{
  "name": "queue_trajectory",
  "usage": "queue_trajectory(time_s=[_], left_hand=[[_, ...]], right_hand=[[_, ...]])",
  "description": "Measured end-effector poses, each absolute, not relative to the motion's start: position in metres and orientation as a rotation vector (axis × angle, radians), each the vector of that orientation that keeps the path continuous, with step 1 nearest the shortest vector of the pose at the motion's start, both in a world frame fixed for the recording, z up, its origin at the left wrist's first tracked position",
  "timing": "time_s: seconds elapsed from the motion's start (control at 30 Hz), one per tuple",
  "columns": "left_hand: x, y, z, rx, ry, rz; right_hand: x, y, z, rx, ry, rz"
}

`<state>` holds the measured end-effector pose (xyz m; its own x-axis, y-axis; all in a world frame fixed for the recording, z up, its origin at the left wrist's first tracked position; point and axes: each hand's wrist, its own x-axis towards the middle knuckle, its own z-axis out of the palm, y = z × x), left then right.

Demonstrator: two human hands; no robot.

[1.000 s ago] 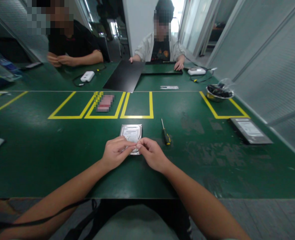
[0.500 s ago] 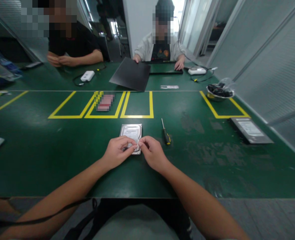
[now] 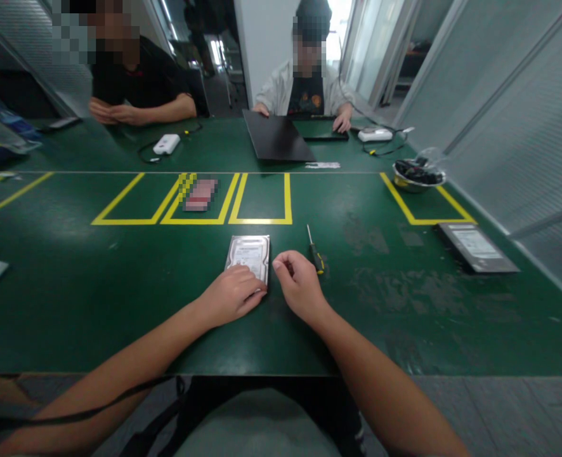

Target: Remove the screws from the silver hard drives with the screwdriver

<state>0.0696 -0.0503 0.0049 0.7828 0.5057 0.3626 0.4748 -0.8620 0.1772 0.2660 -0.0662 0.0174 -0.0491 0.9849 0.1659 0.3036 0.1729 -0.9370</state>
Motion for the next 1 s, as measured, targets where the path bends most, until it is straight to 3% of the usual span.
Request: queue_trajectory(time_s=[0.6, 0.83, 1.0], left_hand=[[0.071, -0.05, 0.008, 2.865, 0.829, 0.579], [0.069, -0.05, 0.006, 2.859, 0.809, 0.607], [0.065, -0.045, 0.013, 2.837, 0.785, 0.576]], right_hand=[[0.279, -0.062, 0.019, -1.365, -1.682, 0.633], [0.31, -0.053, 0.022, -1.964, -1.95, -0.109], [0.311, -0.052, 0.021, -2.179, -2.029, 0.042]])
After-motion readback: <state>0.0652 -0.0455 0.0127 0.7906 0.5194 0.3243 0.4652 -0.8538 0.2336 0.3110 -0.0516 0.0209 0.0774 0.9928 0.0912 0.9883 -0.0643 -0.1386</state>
